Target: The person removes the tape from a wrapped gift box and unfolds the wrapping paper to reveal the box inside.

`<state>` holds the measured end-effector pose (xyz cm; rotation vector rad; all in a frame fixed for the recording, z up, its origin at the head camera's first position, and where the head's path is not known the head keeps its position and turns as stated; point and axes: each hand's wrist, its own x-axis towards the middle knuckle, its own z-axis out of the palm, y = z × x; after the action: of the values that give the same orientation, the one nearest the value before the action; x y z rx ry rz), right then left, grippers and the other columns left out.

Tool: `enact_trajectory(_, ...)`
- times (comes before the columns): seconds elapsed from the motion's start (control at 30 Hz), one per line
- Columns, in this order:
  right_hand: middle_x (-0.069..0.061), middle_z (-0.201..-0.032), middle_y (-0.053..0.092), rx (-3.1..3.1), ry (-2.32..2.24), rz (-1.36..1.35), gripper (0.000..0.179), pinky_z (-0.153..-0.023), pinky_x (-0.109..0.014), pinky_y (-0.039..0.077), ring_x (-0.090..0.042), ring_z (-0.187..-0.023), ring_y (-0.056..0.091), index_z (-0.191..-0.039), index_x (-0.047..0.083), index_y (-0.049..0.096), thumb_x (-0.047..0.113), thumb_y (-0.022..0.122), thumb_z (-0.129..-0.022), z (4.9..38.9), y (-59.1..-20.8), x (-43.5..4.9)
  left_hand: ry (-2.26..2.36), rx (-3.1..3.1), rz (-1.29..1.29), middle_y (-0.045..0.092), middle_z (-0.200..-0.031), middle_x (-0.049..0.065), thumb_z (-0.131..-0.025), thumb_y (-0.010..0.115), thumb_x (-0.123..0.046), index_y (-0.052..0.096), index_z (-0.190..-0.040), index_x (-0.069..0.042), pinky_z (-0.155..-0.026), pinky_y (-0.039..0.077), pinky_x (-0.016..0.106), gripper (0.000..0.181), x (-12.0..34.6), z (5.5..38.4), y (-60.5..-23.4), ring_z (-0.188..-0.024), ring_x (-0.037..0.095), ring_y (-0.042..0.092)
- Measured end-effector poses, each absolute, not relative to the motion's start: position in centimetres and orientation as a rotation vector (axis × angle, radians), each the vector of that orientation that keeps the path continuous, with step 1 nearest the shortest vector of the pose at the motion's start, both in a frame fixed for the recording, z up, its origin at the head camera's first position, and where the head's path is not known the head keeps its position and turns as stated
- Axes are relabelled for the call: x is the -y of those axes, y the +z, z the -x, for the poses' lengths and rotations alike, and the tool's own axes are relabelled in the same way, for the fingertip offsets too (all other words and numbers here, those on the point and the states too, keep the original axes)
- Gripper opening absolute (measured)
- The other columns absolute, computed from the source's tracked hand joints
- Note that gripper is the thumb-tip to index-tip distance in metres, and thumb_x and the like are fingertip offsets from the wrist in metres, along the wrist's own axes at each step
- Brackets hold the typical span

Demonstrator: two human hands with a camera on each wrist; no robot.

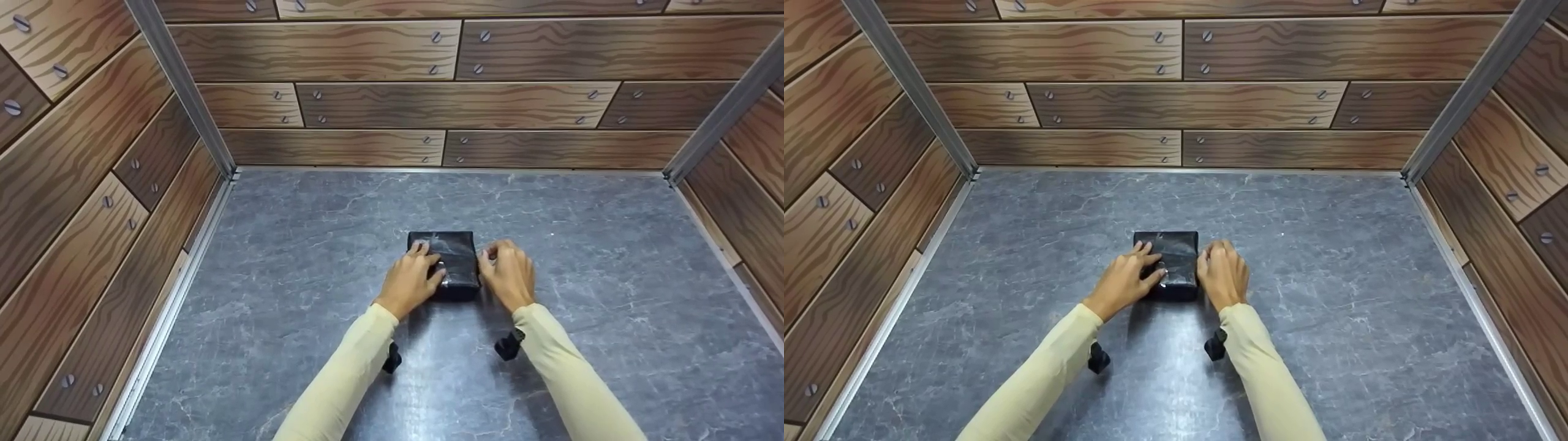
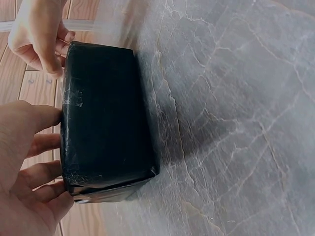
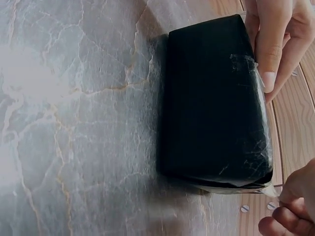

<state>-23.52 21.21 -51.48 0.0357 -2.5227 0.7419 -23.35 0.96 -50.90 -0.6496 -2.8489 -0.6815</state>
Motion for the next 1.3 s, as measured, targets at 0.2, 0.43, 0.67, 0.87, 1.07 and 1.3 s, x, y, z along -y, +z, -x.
enact_trajectory(0.2, -0.008, -0.078, 0.065, 2.54, 0.76, -0.028, 0.01, -0.06, -0.046, 0.047, -0.03, -0.069, 0.062, -0.079, 0.005, 0.068, 0.014, 0.066, -0.081, 23.5, -51.2, -21.8, -0.701, 2.861, 0.639, 0.046, -0.14, 0.016, -0.093, 0.058, -0.036, 0.063, -0.125, -0.011, -0.103, 0.039, 0.046, 0.041, -0.9, 23.3, -50.7, -0.132, 0.03, 0.039)
enact_trajectory(0.43, -0.008, -0.078, 0.065, 2.527, 0.761, -0.031, 0.009, -0.062, -0.044, 0.047, -0.029, -0.068, 0.06, -0.078, 0.004, 0.067, 0.013, 0.066, -0.081, 23.6, -50.4, -22.0, -0.699, 2.853, 0.649, 0.046, -0.139, 0.016, -0.093, 0.058, -0.036, 0.063, -0.124, -0.01, -0.101, 0.04, 0.048, 0.041, -1.1, 23.3, -50.5, -0.132, 0.031, 0.039)
enact_trajectory(0.67, -0.008, -0.076, 0.065, 2.493, 0.797, -0.092, 0.009, -0.061, -0.041, 0.047, -0.023, -0.065, 0.061, -0.08, 0.004, 0.067, 0.013, 0.067, -0.081, 23.7, -49.6, -22.0, -0.673, 2.854, 0.651, 0.047, -0.139, 0.015, -0.093, 0.057, -0.037, 0.063, -0.125, -0.011, -0.101, 0.042, 0.045, 0.041, -1.2, 23.2, -50.8, -0.132, 0.03, 0.04)
enact_trajectory(0.87, -0.005, -0.075, 0.065, 2.542, 0.825, -0.182, 0.012, -0.061, -0.038, 0.047, -0.021, -0.065, 0.06, -0.089, 0.004, 0.068, 0.015, 0.068, -0.083, 23.5, -48.9, -21.8, -0.683, 2.81, 0.654, 0.048, -0.138, 0.016, -0.093, 0.057, -0.036, 0.063, -0.124, -0.01, -0.102, 0.04, 0.047, 0.04, -1.1, 23.1, -51.4, -0.132, 0.032, 0.04)
enact_trajectory(1.07, 0.0, -0.067, 0.066, 2.703, 0.861, -0.288, 0.015, -0.057, -0.037, 0.048, -0.015, -0.059, 0.06, -0.093, 0.007, 0.07, 0.019, 0.067, -0.085, 23.0, -48.5, -21.4, -0.604, 2.73, 0.648, 0.054, -0.133, 0.015, -0.093, 0.058, -0.036, 0.066, -0.119, -0.01, -0.103, 0.039, 0.043, 0.038, -1.4, 23.0, -51.6, -0.128, 0.032, 0.045)
enact_trajectory(1.3, -0.002, -0.072, 0.07, 2.762, 0.89, -0.354, 0.013, -0.061, -0.038, 0.053, -0.014, -0.063, 0.065, -0.09, 0.007, 0.07, 0.018, 0.069, -0.083, 22.6, -48.8, -21.1, -0.462, 2.716, 0.617, 0.059, -0.124, 0.014, -0.092, 0.056, -0.042, 0.069, -0.115, -0.012, -0.1, 0.042, 0.042, 0.04, -1.7, 22.8, -51.2, -0.119, 0.031, 0.051)
